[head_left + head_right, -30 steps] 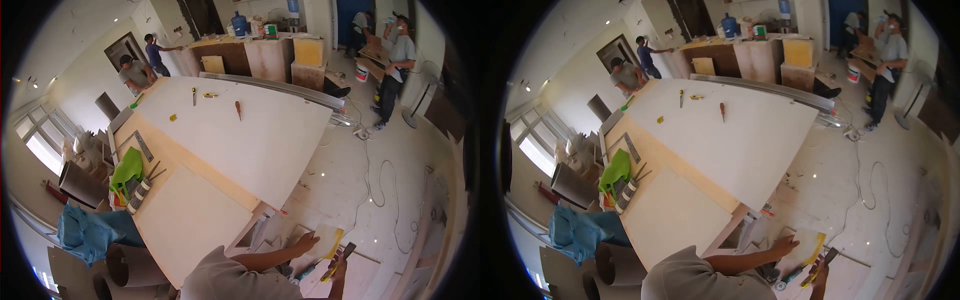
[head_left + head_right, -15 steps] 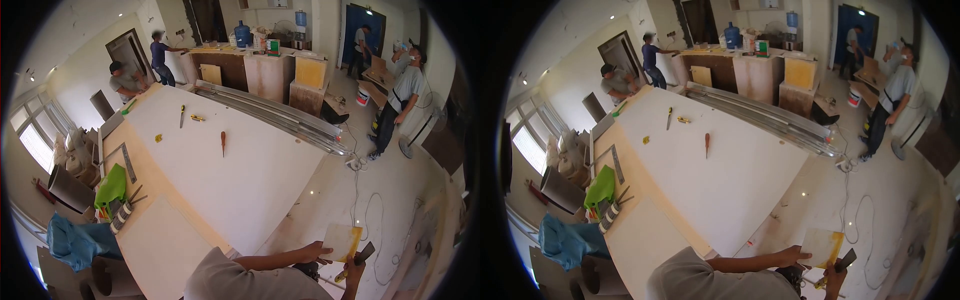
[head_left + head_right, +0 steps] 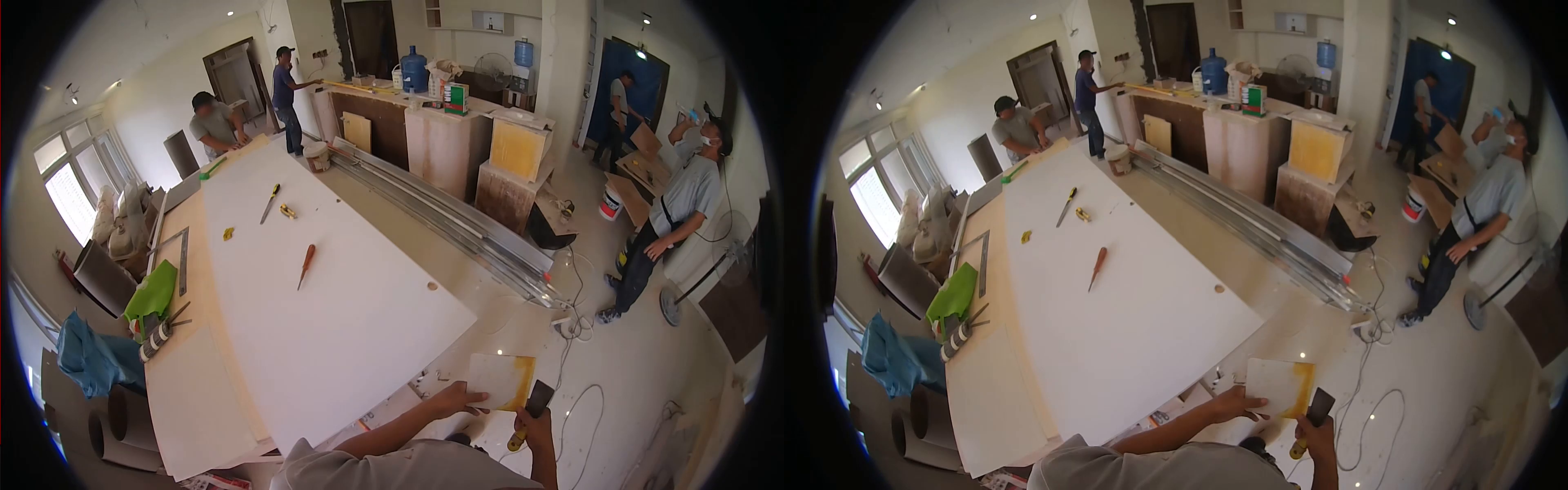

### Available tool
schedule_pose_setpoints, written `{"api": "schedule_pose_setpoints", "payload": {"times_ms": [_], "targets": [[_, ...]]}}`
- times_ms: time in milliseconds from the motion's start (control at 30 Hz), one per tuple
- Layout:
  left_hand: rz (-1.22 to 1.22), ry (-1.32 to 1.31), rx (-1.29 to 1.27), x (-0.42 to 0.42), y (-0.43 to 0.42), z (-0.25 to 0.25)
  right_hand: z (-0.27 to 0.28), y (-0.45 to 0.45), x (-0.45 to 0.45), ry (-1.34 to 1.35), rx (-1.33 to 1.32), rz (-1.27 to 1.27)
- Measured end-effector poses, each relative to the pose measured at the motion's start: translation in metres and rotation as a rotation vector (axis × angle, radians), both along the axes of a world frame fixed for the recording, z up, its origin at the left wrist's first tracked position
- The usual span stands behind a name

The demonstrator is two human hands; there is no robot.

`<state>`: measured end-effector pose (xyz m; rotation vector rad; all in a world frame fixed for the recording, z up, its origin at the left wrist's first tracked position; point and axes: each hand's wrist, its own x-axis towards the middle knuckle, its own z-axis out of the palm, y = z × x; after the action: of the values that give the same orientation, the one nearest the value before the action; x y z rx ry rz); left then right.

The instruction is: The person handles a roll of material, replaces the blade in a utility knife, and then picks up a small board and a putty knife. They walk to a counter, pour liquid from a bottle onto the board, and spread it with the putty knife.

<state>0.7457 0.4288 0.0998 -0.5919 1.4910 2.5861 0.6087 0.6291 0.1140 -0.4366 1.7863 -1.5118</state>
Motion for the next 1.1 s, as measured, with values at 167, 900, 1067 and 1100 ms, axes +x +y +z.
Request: {"api": "schedule_pose_setpoints", "payload": {"times_ms": [167,900,1067,1100], "targets": [[-0.045,-0.063,-0.040,-0.088,-0.002,-0.007,0.003,-0.003,-0.100,-0.080,-0.015,0.074],[-0.146,0.007,-0.074,-0.439,-0.052,0.000,0.003,-0.033,-0.408,-0.224,-0.206,-0.236],[0.017,-0.086,-0.203,-0.426,-0.092,0.028,0.004,-0.095,-0.443,-0.296,-0.173,0.001],[0.078,-0.066,-0.186,-0.423,-0.099,0.021,-0.009,-0.107,-0.453,-0.306,-0.131,0.069]]}}
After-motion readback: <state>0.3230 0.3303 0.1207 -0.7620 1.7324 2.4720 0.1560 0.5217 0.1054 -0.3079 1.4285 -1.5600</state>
